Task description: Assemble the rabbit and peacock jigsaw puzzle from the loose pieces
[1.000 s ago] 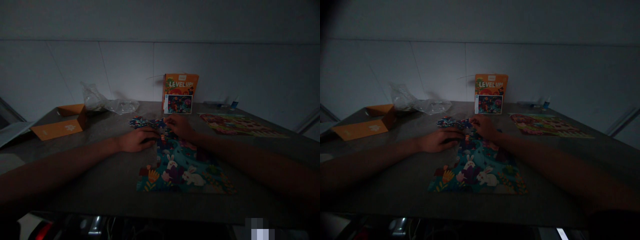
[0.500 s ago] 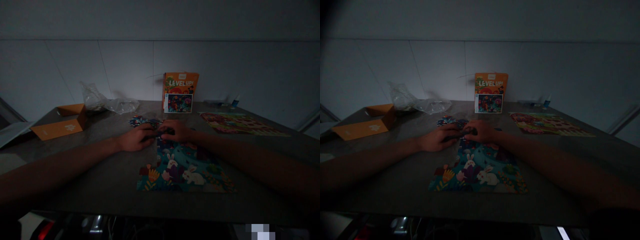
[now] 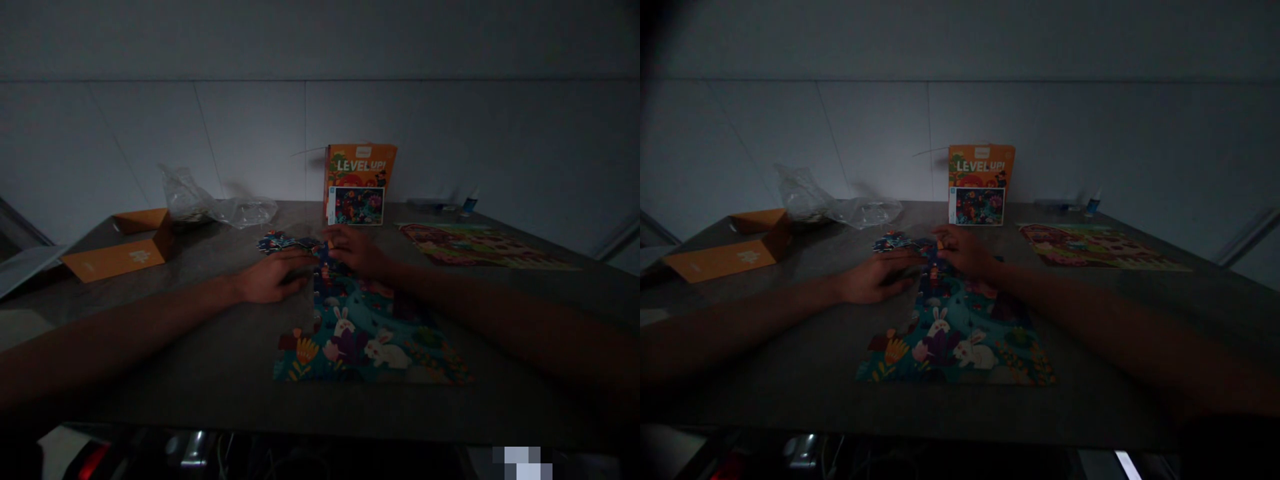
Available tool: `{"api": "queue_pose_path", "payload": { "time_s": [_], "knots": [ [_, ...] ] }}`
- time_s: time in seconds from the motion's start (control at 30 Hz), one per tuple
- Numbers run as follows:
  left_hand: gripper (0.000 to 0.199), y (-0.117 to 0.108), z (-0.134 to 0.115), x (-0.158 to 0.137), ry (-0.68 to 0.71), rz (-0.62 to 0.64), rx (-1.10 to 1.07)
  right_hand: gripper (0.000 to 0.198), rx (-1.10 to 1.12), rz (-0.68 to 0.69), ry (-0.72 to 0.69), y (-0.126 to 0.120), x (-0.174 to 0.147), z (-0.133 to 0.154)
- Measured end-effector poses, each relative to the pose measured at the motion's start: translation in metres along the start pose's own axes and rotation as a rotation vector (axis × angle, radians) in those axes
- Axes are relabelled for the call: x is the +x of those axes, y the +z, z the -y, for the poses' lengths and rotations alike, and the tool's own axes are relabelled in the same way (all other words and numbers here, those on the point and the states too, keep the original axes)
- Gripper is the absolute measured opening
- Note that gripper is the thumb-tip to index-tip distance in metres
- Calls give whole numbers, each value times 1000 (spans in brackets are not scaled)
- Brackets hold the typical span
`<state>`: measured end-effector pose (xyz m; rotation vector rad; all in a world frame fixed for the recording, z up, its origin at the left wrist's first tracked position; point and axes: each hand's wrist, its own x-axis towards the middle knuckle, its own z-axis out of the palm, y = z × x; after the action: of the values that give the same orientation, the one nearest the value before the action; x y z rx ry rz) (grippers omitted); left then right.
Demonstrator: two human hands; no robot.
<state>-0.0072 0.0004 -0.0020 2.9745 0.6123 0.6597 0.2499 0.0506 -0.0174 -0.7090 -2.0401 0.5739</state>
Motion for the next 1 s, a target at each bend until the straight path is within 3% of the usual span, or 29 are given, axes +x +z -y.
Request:
{"api": "queue_pose_path", "payload": {
  "time_s": [0.17,0.33,0.43,1.0],
  "knots": [
    [34,0,1,2,79,29,-34,31,106,-163,95,1,7,-12],
    [31,0,1,2,82,36,-38,12,-46,4,51,-2,6,-6],
    [30,0,1,2,79,32,-32,20,-132,89,29,-3,5,-2],
    [29,1,3,1,80,38,-50,28,-211,173,76,-3,6,-2]
  ]
}}
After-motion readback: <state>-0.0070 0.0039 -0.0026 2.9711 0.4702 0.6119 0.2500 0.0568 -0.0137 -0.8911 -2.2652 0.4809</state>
